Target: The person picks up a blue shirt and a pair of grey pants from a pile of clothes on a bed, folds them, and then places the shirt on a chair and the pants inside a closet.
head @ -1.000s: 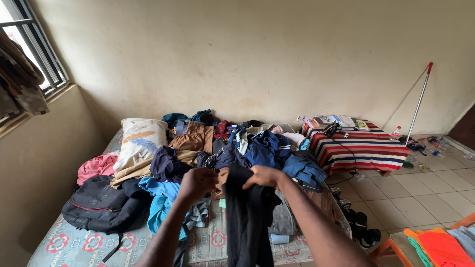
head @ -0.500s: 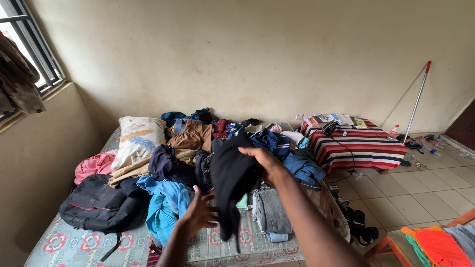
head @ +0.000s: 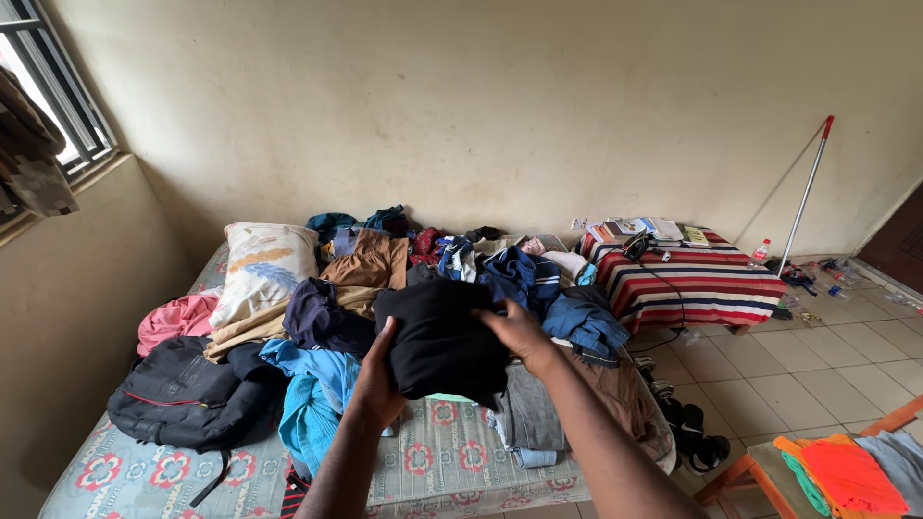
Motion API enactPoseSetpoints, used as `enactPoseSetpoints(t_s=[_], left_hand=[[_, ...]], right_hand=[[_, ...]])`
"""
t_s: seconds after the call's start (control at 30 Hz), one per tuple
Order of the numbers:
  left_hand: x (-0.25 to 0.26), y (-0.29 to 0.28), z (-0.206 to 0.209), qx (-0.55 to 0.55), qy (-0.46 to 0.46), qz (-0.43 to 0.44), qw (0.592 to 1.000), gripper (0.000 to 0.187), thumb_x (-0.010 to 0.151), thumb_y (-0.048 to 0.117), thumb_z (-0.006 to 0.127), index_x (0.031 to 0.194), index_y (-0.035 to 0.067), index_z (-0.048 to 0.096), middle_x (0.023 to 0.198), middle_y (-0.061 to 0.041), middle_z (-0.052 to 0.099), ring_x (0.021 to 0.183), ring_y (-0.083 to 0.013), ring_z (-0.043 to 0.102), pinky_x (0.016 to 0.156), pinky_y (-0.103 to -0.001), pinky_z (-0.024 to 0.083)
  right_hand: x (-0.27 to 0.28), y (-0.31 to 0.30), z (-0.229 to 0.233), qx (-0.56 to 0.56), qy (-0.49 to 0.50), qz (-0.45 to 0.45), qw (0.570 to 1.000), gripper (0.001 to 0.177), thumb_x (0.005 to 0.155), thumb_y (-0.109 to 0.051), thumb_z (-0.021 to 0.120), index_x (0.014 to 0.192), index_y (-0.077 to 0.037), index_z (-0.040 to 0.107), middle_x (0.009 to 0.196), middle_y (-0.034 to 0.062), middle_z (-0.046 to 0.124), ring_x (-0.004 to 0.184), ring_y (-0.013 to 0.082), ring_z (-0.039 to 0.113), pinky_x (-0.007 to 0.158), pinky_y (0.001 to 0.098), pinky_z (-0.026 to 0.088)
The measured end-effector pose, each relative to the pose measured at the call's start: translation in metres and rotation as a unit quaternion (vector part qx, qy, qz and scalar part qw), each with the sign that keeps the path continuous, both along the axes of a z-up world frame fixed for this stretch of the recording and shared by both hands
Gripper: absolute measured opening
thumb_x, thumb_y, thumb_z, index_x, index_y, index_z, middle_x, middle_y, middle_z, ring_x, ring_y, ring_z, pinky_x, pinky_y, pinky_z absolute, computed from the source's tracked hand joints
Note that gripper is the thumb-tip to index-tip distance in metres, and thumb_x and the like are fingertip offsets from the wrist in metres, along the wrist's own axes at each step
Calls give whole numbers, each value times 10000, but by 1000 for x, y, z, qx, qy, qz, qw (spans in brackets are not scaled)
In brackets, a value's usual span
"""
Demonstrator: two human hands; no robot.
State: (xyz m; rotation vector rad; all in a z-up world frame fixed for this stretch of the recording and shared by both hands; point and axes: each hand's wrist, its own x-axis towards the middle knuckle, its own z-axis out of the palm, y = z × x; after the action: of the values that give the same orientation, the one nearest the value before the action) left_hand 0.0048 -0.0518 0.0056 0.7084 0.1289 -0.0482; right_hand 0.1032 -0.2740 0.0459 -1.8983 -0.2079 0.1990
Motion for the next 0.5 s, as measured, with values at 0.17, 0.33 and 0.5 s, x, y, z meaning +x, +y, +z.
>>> enactPoseSetpoints(t_s=[0.17, 0.33, 0.5], left_hand=[[10, -8, -17, 72, 31, -12, 997, 721, 942, 533, 569, 1413, -12, 555, 1341, -187, 665, 1226, -280, 644, 1054, -410, 492], [11, -14, -13, 183, 38, -80, 979, 915, 900, 723, 355, 1547, 75, 369, 1531, -177, 516, 1379, -332, 544, 1107, -503, 446], [17, -21, -7, 221, -18, -187, 957, 1126, 791, 870, 126, 1622, 112, 111, 1656, -197, 255, 1492, -400, 363, 1125, -613, 403]], right_hand=[[16, -1, -25, -237, -115, -8, 965, 694, 808, -537, 724, 1285, -44, 617, 1139, 147, 732, 979, 243, 730, 836, 383, 601], [26, 12, -46, -197, -40, 115, 973, 975, 952, -739, 659, 1417, 93, 452, 1310, 276, 606, 1118, 194, 568, 920, 414, 471], [24, 18, -39, -213, 46, 169, 961, 1137, 833, -816, 696, 1197, 259, 630, 1139, 380, 712, 894, 257, 659, 676, 365, 484]])
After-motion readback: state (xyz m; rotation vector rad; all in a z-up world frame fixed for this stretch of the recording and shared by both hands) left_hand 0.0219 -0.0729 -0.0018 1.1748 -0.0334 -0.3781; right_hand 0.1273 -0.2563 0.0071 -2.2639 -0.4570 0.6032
